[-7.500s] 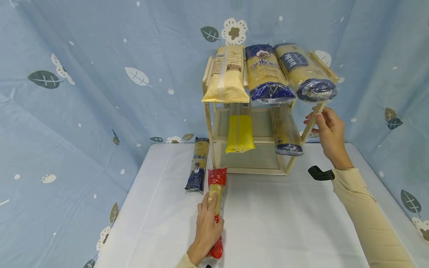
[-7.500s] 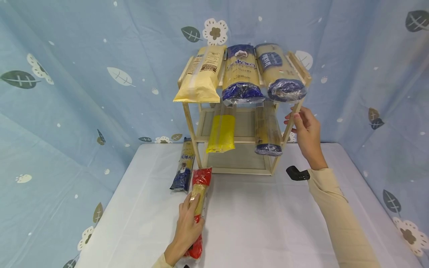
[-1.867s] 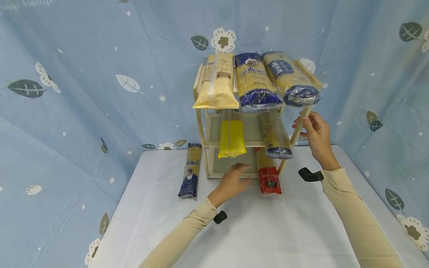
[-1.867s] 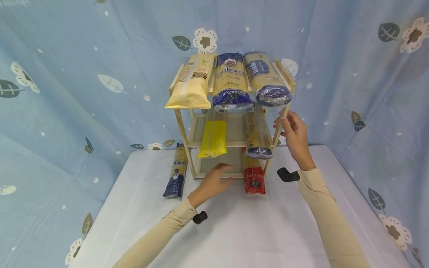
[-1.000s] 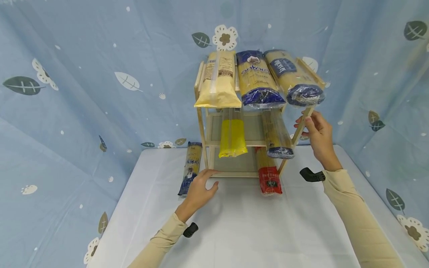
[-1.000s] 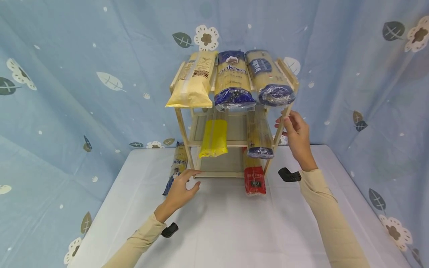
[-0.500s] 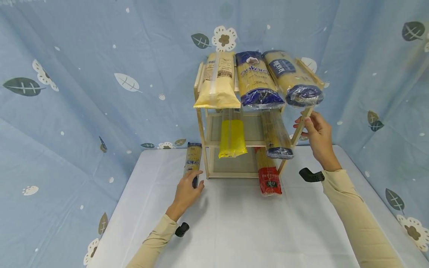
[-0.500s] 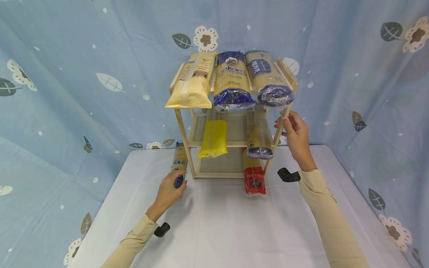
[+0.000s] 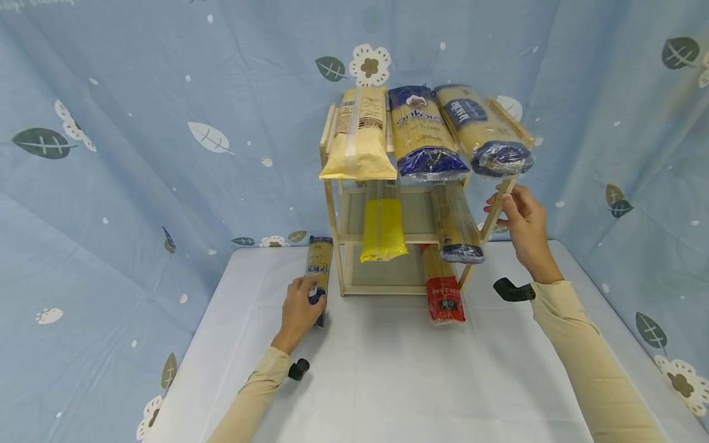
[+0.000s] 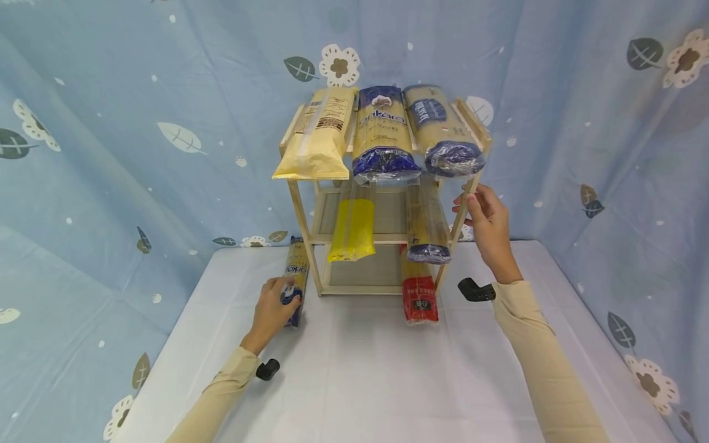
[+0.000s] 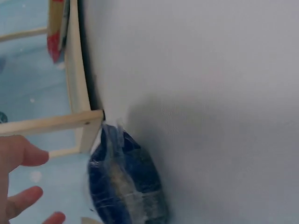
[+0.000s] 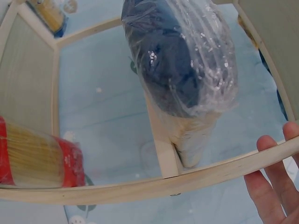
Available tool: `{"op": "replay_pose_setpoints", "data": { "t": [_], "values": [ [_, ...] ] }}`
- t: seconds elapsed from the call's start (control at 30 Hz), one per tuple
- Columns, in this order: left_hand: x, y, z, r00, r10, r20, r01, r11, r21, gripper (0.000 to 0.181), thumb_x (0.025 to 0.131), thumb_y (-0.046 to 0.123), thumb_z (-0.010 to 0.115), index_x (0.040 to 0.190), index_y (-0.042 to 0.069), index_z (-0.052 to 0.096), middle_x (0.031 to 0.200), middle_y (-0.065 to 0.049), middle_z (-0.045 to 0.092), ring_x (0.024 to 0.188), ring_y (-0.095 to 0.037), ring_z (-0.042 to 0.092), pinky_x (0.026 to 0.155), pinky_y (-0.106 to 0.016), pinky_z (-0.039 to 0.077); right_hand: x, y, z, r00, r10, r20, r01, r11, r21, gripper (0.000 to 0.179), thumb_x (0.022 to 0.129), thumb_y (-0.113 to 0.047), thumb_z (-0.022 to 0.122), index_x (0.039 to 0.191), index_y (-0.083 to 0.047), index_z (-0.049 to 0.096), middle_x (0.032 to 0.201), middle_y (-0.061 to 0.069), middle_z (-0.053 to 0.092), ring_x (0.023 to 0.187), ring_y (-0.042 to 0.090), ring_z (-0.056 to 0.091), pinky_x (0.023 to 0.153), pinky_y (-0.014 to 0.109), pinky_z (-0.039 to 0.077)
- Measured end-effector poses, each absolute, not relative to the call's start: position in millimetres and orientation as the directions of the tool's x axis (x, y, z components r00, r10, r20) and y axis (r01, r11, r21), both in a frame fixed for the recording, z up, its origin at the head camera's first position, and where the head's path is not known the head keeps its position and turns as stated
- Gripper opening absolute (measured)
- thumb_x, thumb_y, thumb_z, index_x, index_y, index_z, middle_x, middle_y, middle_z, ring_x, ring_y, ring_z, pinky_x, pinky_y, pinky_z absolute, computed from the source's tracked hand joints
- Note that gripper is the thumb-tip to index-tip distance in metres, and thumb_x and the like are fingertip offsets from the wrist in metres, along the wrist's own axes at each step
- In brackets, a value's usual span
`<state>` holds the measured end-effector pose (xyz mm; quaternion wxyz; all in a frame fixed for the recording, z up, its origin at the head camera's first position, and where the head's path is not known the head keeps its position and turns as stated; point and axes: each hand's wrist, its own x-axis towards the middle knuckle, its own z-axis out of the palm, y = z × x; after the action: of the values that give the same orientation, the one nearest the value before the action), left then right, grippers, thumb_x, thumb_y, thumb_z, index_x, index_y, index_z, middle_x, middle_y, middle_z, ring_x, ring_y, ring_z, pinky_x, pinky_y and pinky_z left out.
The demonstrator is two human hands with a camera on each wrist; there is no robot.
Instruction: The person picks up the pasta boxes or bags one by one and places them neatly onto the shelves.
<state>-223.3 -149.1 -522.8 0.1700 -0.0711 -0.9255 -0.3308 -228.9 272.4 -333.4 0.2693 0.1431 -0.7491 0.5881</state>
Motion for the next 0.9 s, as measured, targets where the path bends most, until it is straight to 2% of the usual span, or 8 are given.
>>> {"op": "replay_pose_setpoints", "data": {
  "t": [0.17,0.43,0.57,0.7,0.9],
  "values": [
    [-232,-146,-530,-0.945,-0.011,0.326,0.186,0.801,0.569,0.054,0.076,0.018,0.079,0.124,0.006,0.058,0.123,-0.024,0.047,0.102,-0.041,0.048,0.070,-0.055,0.047,-228,273,-334,-0.818,0.105,0.566,-0.523,0.275,-0.807,0.028,0.101,-0.014,0.043,0.125,-0.006,0.056,0.096,0.010,0.064,0.086,0.015,0.066,0.068,0.020,0.053],
    [-245,-141,-549,-0.980,-0.065,0.189,0.046,0.846,0.532,0.068,0.077,0.031,0.077,0.133,0.008,0.046,0.132,-0.027,0.038,0.111,-0.048,0.042,0.080,-0.063,0.040,-229,271,-335,-0.812,0.108,0.573,-0.537,0.247,-0.807,0.028,0.101,-0.013,0.043,0.123,-0.004,0.058,0.095,0.013,0.065,0.085,0.016,0.066,0.067,0.021,0.053],
    [-250,-139,-557,-0.978,-0.101,0.181,0.012,0.845,0.535,0.066,0.076,0.025,0.077,0.132,0.008,0.047,0.130,-0.028,0.039,0.108,-0.047,0.043,0.081,-0.061,0.039,-229,270,-335,-0.815,0.103,0.570,-0.530,0.264,-0.806,0.028,0.101,-0.013,0.043,0.124,-0.004,0.057,0.096,0.015,0.064,0.085,0.016,0.066,0.068,0.021,0.053],
    [-253,-136,-557,-0.969,-0.113,0.221,0.032,0.826,0.563,0.061,0.076,0.017,0.076,0.129,0.006,0.050,0.125,-0.029,0.042,0.101,-0.046,0.044,0.078,-0.059,0.042,-228,271,-334,-0.816,0.103,0.569,-0.529,0.266,-0.806,0.029,0.101,-0.013,0.042,0.125,-0.004,0.057,0.097,0.017,0.063,0.086,0.017,0.066,0.068,0.021,0.053],
    [-254,-133,-554,-0.966,-0.124,0.226,0.024,0.829,0.559,0.060,0.077,0.011,0.074,0.131,0.007,0.049,0.125,-0.028,0.044,0.103,-0.045,0.046,0.079,-0.058,0.043,-228,272,-333,-0.813,0.107,0.573,-0.531,0.267,-0.804,0.029,0.101,-0.013,0.042,0.124,-0.004,0.057,0.097,0.015,0.064,0.086,0.019,0.066,0.068,0.022,0.053]
  ]
}}
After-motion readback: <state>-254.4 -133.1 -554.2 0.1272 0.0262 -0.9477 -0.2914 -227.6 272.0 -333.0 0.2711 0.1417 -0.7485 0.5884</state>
